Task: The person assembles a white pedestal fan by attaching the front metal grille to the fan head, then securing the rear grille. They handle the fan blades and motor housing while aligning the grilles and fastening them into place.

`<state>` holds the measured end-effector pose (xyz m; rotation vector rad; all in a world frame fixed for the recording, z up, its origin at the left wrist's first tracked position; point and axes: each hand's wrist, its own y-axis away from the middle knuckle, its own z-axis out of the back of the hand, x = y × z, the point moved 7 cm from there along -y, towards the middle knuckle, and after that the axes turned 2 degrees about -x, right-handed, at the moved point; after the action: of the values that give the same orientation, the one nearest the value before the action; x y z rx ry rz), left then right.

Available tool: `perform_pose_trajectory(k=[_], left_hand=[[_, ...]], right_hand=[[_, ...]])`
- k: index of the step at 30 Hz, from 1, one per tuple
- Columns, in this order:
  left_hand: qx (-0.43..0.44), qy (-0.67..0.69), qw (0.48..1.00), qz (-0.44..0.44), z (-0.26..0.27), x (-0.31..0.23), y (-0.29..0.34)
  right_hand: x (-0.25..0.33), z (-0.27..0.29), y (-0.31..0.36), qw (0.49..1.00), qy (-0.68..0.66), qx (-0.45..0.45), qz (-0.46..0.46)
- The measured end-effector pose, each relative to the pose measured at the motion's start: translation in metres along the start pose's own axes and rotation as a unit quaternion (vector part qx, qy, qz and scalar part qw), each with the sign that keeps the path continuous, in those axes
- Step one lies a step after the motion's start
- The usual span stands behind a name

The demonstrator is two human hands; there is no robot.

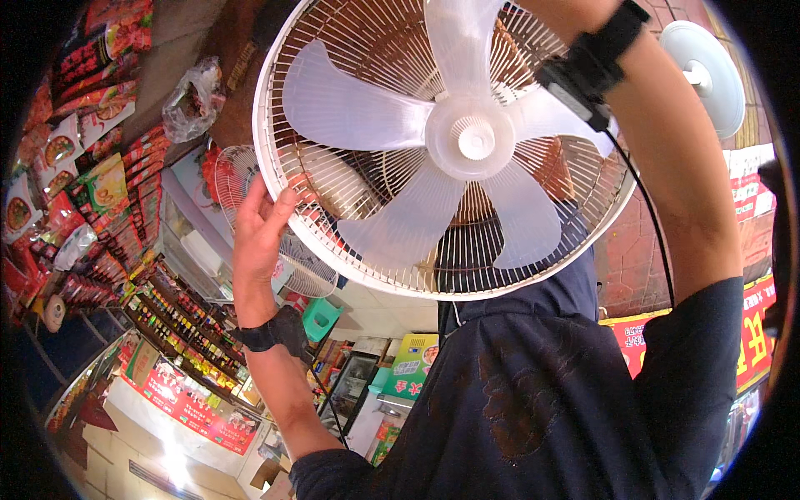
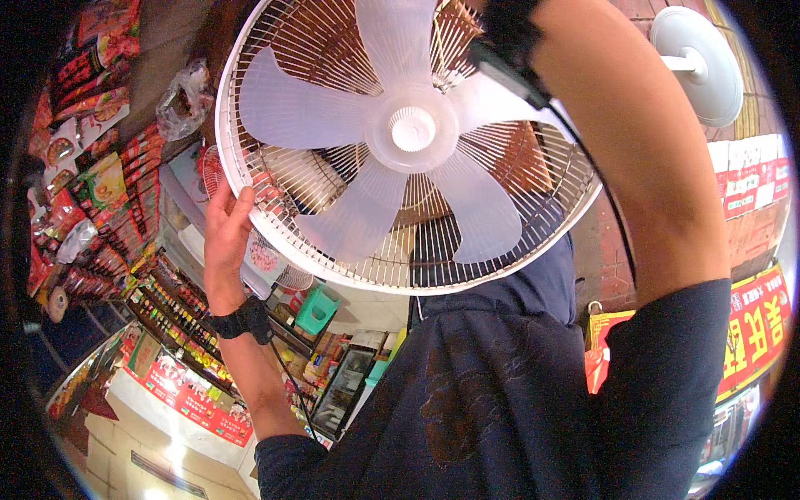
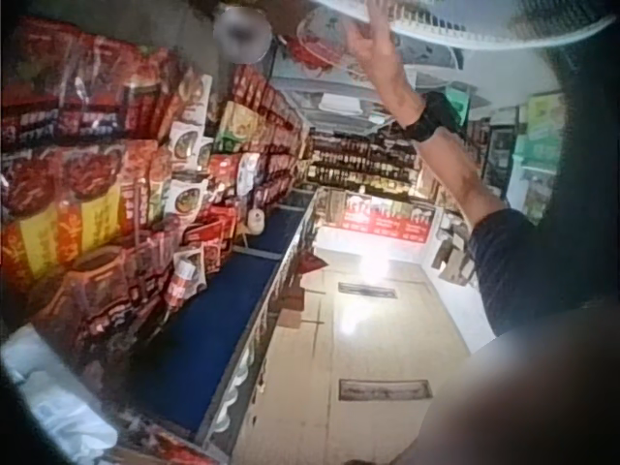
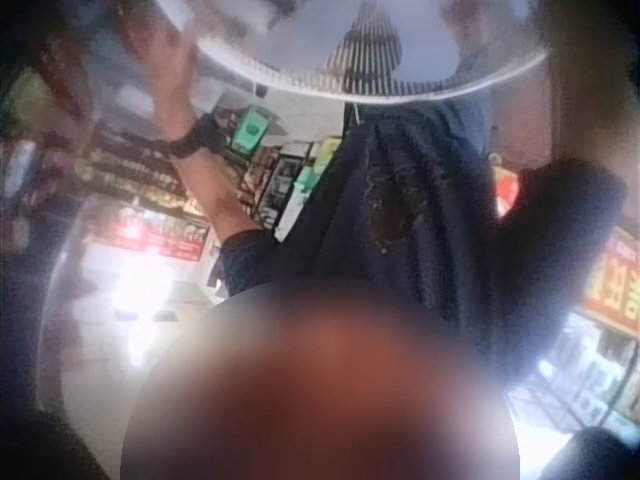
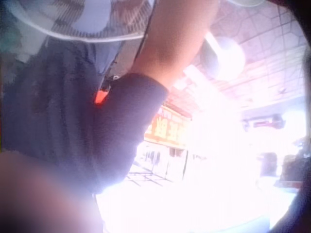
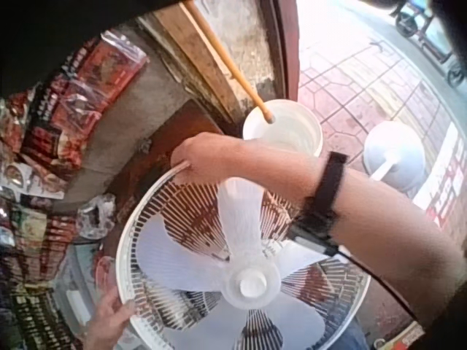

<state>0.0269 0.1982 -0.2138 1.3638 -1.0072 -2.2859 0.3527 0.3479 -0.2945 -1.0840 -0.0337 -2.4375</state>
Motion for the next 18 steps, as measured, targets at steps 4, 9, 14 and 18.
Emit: perform_pose_trajectory(k=[4, 9, 14, 18], left_hand=[[-0.013, -0.010, 1.000, -0.002, -0.001, 0.004, 0.004], [-0.019, -0.006, 1.000, -0.019, -0.003, 0.004, 0.006], [-0.014, -0.028, 0.999, -0.025, -0.006, -0.001, 0.009], [-0.019, -0.015, 0.998, -0.055, -0.007, 0.012, 0.015]], right_hand=[[-0.006, 0.043, 0.094, 0.992, 0.015, -0.113, -0.059], [-0.008, 0.070, 0.244, 0.954, 0.171, -0.233, -0.078], [-0.004, -0.004, 0.366, 0.866, -0.188, -0.214, -0.411], [0.035, -0.061, 0.403, 0.734, -0.377, -0.131, -0.549]])
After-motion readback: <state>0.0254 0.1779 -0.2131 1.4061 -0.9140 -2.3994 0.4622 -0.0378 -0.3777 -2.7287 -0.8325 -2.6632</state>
